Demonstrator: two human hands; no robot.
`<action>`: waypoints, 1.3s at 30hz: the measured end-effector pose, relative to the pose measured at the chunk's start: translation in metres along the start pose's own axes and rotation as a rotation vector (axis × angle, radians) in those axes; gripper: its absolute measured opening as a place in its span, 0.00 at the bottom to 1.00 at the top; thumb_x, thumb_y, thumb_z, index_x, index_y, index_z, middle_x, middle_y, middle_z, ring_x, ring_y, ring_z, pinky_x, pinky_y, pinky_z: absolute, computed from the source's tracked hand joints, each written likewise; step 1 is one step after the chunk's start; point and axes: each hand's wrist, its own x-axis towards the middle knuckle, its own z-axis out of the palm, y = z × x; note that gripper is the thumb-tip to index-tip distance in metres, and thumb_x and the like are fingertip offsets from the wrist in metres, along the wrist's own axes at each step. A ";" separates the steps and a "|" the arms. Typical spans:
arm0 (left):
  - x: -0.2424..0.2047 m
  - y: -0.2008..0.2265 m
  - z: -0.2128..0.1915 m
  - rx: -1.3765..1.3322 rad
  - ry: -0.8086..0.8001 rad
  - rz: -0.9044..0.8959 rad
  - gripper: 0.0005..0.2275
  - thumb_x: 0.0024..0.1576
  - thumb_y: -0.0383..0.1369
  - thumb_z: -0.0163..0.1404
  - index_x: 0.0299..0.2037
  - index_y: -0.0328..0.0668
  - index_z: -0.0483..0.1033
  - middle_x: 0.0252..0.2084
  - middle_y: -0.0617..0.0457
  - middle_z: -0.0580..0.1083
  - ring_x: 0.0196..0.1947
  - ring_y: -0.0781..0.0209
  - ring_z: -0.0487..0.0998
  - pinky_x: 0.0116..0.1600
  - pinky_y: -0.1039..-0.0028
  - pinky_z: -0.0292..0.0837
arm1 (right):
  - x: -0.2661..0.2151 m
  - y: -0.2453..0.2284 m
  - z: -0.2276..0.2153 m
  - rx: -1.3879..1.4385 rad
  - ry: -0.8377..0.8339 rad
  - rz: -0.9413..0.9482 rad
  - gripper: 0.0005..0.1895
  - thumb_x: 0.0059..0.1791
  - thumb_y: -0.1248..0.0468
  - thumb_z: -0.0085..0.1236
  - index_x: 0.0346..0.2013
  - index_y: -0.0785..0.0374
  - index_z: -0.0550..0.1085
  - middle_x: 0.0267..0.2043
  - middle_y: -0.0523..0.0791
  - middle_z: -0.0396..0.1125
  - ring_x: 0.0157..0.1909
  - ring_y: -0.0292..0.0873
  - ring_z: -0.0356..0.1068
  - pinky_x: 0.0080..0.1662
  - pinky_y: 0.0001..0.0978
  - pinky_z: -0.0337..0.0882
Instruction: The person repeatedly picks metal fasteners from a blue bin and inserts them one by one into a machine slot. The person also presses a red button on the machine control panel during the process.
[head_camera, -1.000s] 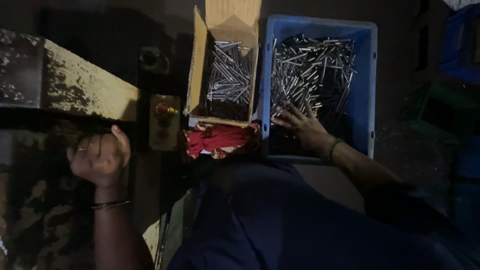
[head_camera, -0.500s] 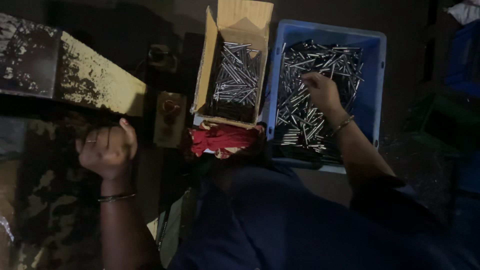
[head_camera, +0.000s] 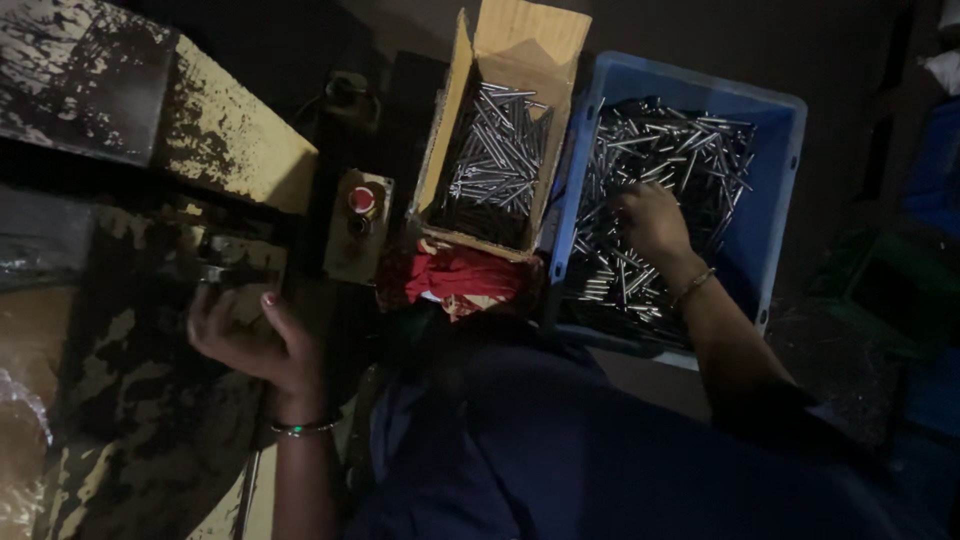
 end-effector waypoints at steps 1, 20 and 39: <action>-0.014 -0.013 0.006 -0.067 0.020 -0.095 0.15 0.71 0.29 0.53 0.64 0.36 0.64 0.70 0.38 0.62 0.69 0.42 0.65 0.74 0.56 0.65 | 0.000 -0.003 -0.001 0.016 0.056 -0.096 0.18 0.43 0.68 0.59 0.47 0.53 0.81 0.55 0.45 0.72 0.60 0.50 0.66 0.62 0.44 0.66; 0.060 -0.013 0.039 -0.980 -0.395 -0.424 0.24 0.73 0.50 0.27 0.40 0.39 0.69 0.37 0.55 0.66 0.45 0.62 0.68 0.63 0.72 0.61 | -0.015 -0.021 0.047 0.146 0.350 -0.407 0.13 0.36 0.70 0.63 0.34 0.61 0.80 0.36 0.54 0.71 0.42 0.61 0.70 0.44 0.52 0.71; 0.047 -0.012 0.034 -0.836 -0.531 -0.725 0.35 0.64 0.61 0.36 0.60 0.31 0.69 0.61 0.47 0.70 0.64 0.60 0.66 0.70 0.70 0.57 | -0.002 -0.158 0.010 0.712 0.634 -0.295 0.08 0.57 0.69 0.52 0.49 0.66 0.75 0.42 0.52 0.72 0.37 0.49 0.71 0.44 0.35 0.71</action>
